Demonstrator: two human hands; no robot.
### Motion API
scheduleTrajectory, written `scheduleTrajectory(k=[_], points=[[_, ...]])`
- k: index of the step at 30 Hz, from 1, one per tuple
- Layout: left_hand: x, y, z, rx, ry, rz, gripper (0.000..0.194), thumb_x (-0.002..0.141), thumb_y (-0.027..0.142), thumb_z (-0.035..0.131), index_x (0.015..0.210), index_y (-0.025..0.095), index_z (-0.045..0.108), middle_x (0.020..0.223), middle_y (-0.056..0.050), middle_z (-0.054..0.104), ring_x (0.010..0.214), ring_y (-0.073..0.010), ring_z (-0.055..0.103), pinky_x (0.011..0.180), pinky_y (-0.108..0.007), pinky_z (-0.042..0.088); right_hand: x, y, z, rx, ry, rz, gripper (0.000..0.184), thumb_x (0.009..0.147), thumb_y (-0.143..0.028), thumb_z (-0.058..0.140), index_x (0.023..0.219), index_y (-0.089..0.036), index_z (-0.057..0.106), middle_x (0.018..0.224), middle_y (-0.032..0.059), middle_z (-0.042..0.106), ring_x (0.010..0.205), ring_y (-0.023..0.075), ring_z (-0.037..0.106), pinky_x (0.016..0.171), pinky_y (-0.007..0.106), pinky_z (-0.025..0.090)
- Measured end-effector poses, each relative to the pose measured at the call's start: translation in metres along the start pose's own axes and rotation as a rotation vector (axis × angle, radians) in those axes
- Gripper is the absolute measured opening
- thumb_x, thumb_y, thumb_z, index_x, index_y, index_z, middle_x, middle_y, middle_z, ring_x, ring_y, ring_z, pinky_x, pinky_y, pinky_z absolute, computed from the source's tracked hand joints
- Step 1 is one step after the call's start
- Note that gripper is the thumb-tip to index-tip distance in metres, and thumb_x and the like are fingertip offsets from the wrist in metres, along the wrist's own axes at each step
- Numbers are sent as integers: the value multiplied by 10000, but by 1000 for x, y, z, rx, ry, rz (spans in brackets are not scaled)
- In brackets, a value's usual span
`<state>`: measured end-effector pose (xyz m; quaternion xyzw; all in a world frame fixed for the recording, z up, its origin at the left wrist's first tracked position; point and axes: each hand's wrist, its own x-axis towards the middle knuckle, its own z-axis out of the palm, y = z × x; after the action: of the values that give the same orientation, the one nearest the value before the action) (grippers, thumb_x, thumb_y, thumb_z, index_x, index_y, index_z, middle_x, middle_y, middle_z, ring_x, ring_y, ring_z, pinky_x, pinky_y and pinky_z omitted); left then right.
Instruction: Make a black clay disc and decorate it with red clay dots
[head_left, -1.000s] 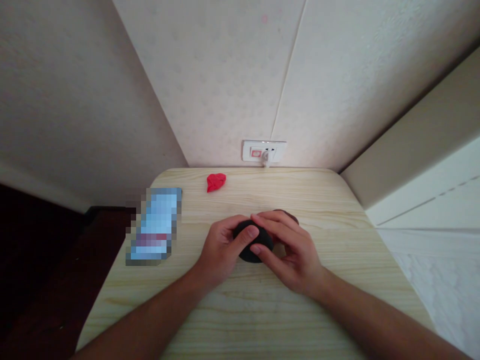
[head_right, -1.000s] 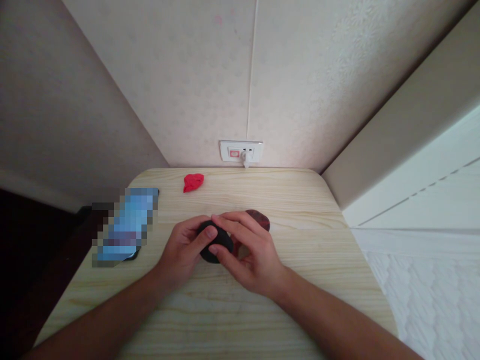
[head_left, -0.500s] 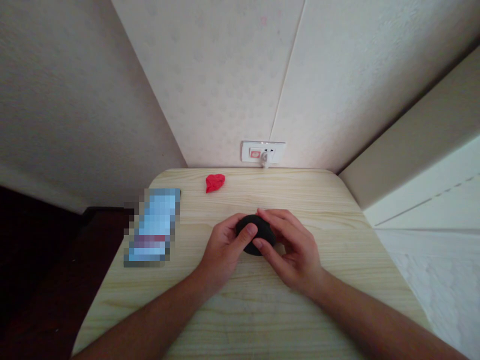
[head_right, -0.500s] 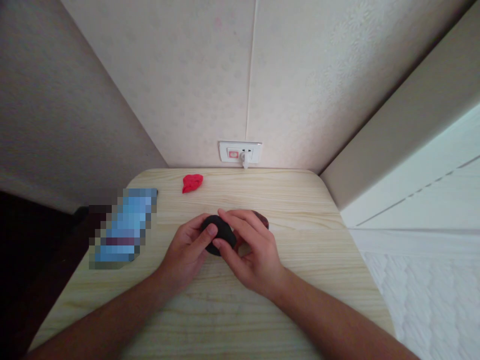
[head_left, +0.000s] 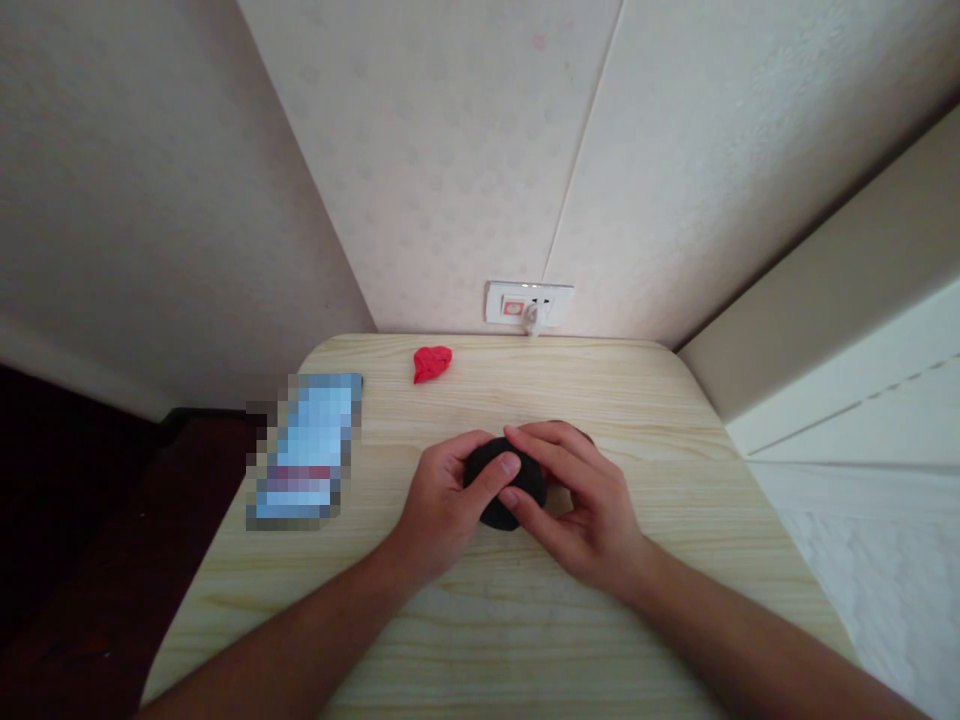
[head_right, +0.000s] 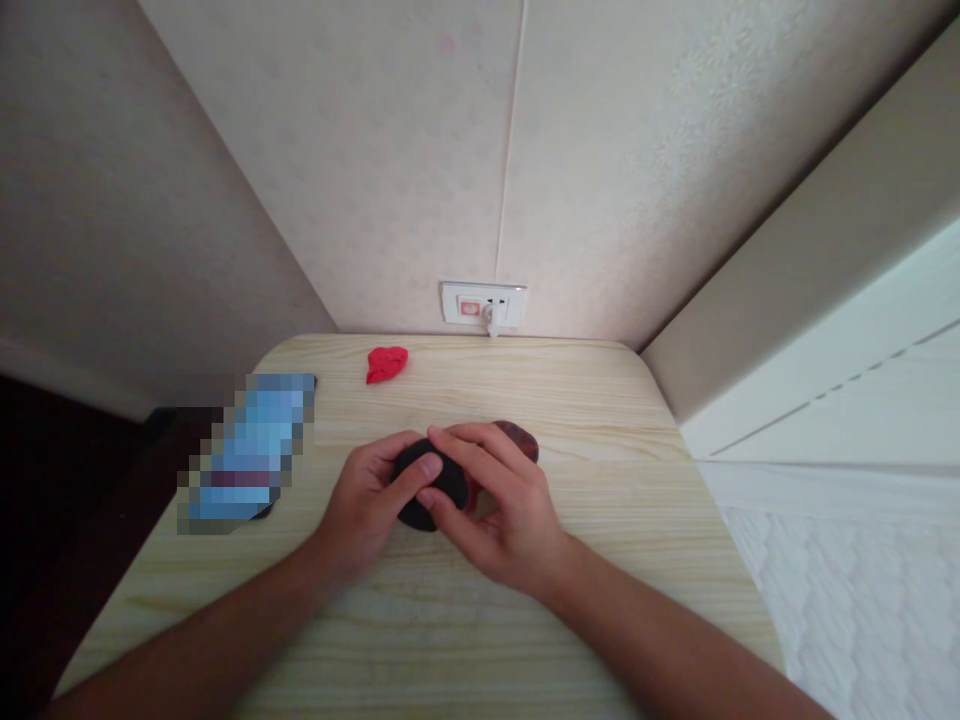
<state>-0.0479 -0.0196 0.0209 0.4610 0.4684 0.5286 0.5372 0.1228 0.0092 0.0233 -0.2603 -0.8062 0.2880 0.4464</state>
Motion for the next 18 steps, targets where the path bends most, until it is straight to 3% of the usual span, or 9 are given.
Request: scheduleTrajectory(k=[10, 18], points=[[1, 0, -1, 26, 1, 2, 240, 873, 374, 726, 806, 144, 712, 695, 4, 633, 655, -125, 546, 582, -220, 436, 2, -1, 0, 57, -3, 56, 488, 883, -179, 748, 1354, -241, 636, 1187, 107, 680, 1032, 225, 682, 847, 355, 623], [1, -2, -1, 23, 15, 17, 240, 884, 378, 721, 819, 148, 706, 723, 2, 641, 686, -130, 562, 615, -222, 452, 3, 2, 1, 39, 1, 17, 527, 896, -170, 738, 1402, -237, 605, 1228, 116, 688, 1093, 227, 668, 912, 366, 604]])
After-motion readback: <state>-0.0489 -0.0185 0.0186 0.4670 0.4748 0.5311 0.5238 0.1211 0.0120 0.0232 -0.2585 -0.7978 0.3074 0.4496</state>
